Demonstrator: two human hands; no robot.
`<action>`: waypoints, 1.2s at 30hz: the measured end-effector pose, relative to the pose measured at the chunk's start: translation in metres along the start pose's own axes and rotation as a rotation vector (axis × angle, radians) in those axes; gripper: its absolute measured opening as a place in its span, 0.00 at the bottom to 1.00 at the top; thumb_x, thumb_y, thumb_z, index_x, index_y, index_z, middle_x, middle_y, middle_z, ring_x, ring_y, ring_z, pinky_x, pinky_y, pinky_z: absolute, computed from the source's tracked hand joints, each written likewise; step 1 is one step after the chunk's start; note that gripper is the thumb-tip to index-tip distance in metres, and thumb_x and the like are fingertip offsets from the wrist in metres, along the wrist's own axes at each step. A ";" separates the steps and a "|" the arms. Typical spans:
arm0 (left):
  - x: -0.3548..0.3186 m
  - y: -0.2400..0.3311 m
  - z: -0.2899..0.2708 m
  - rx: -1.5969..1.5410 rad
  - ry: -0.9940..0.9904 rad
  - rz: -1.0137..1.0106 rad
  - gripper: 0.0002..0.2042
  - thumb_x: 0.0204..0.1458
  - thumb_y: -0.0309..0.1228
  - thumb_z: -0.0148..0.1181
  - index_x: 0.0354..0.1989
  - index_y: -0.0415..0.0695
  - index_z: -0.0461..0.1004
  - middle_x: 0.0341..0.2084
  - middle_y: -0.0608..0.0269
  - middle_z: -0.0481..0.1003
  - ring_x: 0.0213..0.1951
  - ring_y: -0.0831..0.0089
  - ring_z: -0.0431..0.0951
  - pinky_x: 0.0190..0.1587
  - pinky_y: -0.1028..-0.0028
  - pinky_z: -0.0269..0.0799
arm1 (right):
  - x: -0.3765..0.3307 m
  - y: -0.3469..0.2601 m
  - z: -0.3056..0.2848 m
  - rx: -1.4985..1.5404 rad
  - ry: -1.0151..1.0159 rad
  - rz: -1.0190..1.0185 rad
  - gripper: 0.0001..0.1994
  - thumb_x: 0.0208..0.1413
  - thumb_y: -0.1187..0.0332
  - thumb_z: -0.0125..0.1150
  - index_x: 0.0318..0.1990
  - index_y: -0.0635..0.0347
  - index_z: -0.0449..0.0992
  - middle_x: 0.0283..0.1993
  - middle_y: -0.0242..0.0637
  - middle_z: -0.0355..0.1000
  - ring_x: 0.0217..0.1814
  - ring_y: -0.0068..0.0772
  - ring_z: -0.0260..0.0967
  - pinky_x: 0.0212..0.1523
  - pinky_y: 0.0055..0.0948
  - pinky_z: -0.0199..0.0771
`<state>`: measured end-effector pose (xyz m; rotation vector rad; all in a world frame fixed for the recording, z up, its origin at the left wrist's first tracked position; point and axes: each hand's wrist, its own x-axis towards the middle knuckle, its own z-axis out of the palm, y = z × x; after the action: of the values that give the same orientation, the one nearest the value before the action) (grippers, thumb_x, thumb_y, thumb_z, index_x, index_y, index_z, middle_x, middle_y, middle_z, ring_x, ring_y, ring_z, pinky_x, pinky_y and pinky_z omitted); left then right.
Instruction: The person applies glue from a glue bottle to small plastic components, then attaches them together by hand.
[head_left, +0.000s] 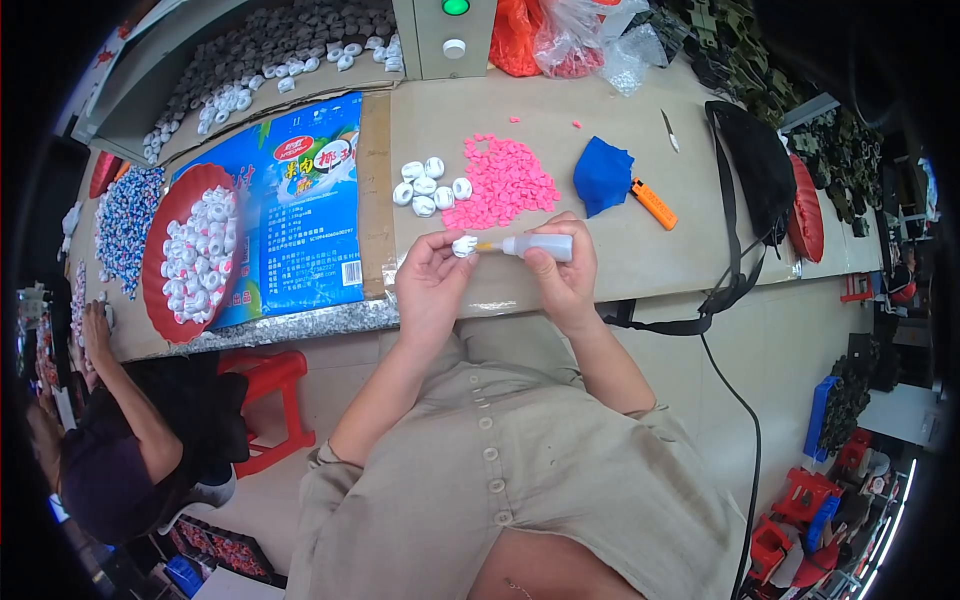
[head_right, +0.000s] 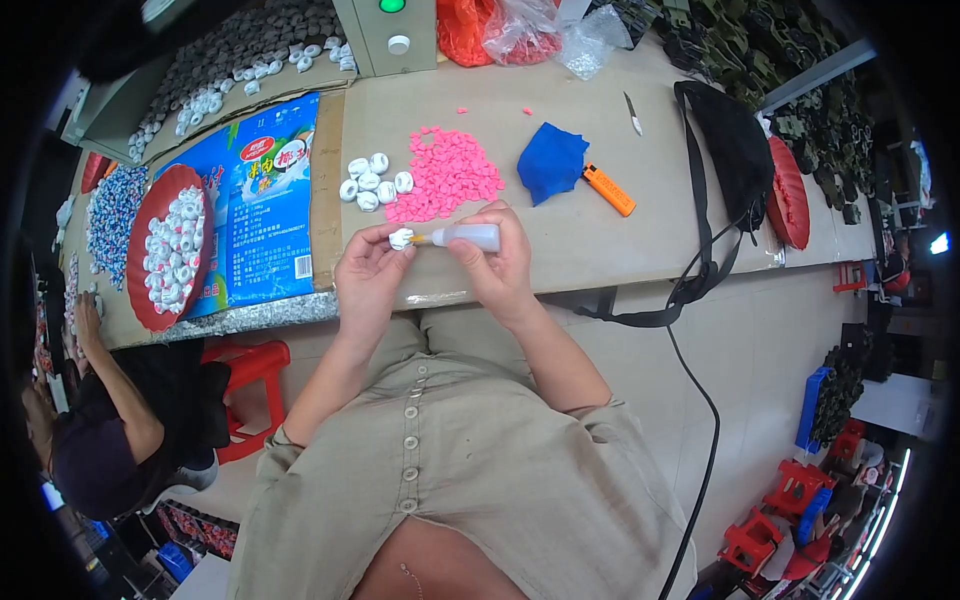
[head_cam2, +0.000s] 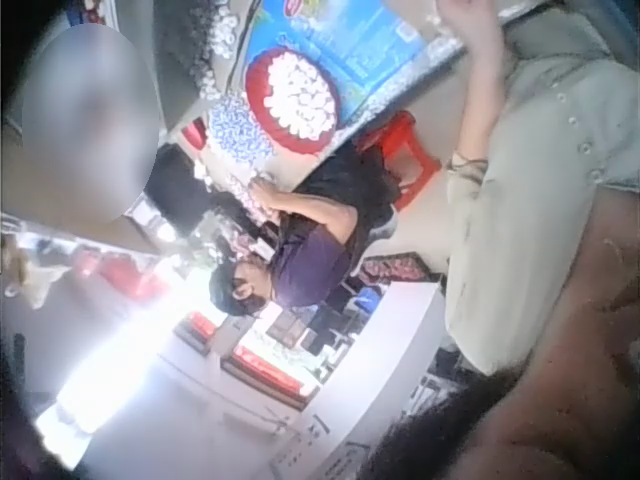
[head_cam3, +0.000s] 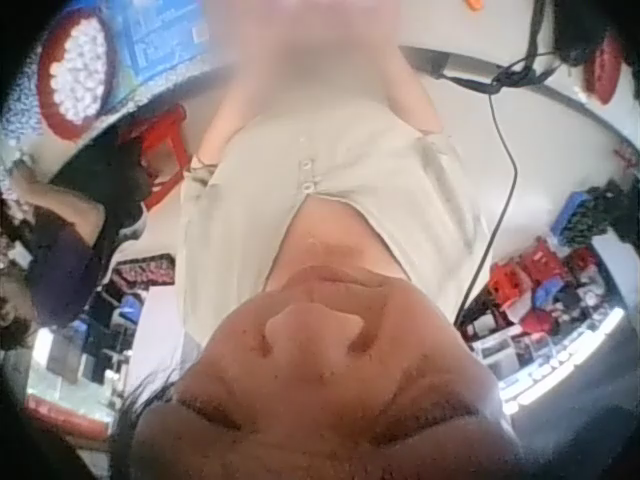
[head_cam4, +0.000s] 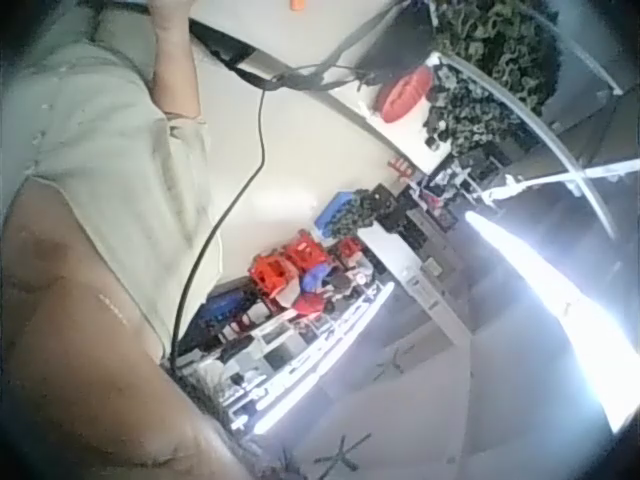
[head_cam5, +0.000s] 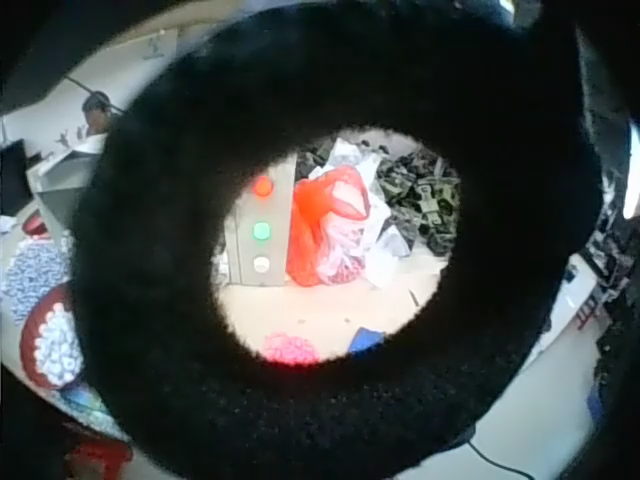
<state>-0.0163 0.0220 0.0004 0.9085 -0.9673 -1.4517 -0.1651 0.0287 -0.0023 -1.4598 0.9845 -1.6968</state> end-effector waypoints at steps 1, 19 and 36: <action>0.000 0.000 0.000 -0.005 0.000 -0.002 0.12 0.43 0.14 0.52 0.38 0.36 0.64 0.34 0.60 0.69 0.38 0.78 0.69 0.42 0.81 0.65 | 0.000 0.000 0.000 -0.001 0.001 0.000 0.10 0.45 0.75 0.55 0.34 0.63 0.61 0.31 0.36 0.61 0.30 0.23 0.58 0.30 0.21 0.61; 0.001 -0.001 -0.001 -0.015 0.015 0.009 0.12 0.42 0.14 0.53 0.37 0.36 0.63 0.33 0.60 0.69 0.37 0.78 0.69 0.42 0.81 0.66 | 0.000 0.005 -0.001 -0.233 0.018 -0.187 0.12 0.44 0.73 0.58 0.33 0.63 0.62 0.29 0.39 0.62 0.28 0.28 0.57 0.28 0.23 0.59; 0.002 -0.003 -0.002 0.016 0.015 0.029 0.12 0.42 0.14 0.52 0.37 0.36 0.63 0.33 0.59 0.69 0.38 0.78 0.69 0.42 0.81 0.66 | -0.001 0.001 0.001 -0.119 -0.005 -0.059 0.11 0.44 0.74 0.57 0.33 0.64 0.61 0.29 0.37 0.62 0.29 0.24 0.58 0.29 0.21 0.60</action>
<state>-0.0158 0.0205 -0.0036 0.9119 -0.9784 -1.4132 -0.1641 0.0290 -0.0032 -1.5832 1.0653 -1.7007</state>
